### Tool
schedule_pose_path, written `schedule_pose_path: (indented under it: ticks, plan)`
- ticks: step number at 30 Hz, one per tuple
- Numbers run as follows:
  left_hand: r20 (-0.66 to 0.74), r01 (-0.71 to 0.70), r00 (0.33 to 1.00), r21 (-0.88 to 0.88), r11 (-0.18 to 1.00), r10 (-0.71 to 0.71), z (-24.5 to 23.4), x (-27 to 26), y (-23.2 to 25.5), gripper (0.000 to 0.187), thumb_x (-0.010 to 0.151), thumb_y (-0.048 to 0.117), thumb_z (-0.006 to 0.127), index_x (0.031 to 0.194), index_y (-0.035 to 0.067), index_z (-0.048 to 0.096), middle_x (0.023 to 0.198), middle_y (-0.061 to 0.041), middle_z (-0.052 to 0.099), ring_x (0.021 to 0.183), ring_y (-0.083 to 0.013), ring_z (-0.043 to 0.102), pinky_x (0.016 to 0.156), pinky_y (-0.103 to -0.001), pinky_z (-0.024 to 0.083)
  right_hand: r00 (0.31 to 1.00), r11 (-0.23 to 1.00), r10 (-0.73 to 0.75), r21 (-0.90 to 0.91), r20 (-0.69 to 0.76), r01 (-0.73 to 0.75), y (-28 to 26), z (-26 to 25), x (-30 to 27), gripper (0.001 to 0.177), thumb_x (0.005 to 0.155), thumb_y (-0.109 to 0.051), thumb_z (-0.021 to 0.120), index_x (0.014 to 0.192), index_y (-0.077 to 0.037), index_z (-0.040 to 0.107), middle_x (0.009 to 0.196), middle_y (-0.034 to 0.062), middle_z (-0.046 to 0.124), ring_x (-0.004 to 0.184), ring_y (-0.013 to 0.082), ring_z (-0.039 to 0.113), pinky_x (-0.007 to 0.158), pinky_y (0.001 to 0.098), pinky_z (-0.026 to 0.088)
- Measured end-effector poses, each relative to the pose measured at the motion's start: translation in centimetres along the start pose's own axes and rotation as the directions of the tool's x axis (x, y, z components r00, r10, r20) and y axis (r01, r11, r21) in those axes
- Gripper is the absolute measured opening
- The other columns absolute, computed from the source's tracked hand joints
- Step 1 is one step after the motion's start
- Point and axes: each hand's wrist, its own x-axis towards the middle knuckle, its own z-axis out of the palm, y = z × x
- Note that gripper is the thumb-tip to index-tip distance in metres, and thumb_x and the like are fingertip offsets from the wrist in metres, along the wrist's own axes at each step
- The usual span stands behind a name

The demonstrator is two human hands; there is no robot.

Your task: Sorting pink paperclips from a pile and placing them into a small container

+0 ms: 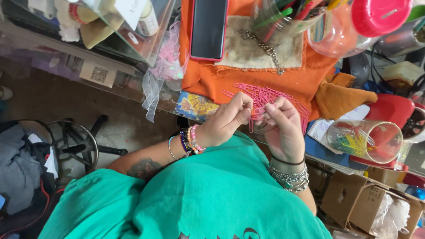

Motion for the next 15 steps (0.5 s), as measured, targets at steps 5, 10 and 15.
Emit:
schedule_pose_path:
  ticks: [5, 10, 15]
  plan:
    - [0.027, 0.002, 1.000, -0.139, 0.990, 0.001, 1.4, 0.6, 1.1, 0.019, 0.112, 0.023, 0.043, 0.110, 0.006, 0.050, 0.075, -0.006, 0.054, 0.075, -0.0091, 0.053, 0.071, -0.029, 0.056, 1.000, 1.000, 0.016, 0.025, -0.016, -0.015, -0.4, -1.4, -0.5, 0.014, 0.099, -0.002, 0.066, 0.092, -0.001, 0.054, 0.081, 0.0233, 0.071, 0.070, 0.0260, 0.077, 0.066, 0.0321, 0.065]
    - [0.051, -0.013, 0.998, -0.244, 0.970, 0.026, 2.2, 1.3, 0.3, 0.015, 0.113, 0.020, 0.039, 0.112, 0.006, 0.043, 0.078, -0.002, 0.050, 0.070, -0.0073, 0.047, 0.065, -0.023, 0.050, 1.000, 0.998, 0.027, 0.059, -0.001, -0.027, -0.7, -1.4, -1.9, 0.013, 0.097, -0.003, 0.068, 0.095, -0.001, 0.055, 0.083, 0.0235, 0.070, 0.076, 0.0306, 0.078, 0.067, 0.0368, 0.067]
    - [0.085, -0.017, 0.995, -0.316, 0.949, 0.047, 2.7, 2.0, 0.6, 0.007, 0.113, 0.015, 0.040, 0.116, 0.008, 0.040, 0.077, 0.003, 0.045, 0.072, 0.0001, 0.037, 0.065, -0.017, 0.035, 1.000, 0.992, 0.016, 0.123, -0.003, -0.015, -1.0, -1.8, -1.9, 0.015, 0.097, -0.006, 0.068, 0.098, -0.003, 0.053, 0.085, 0.0210, 0.069, 0.081, 0.0307, 0.078, 0.072, 0.0359, 0.068]
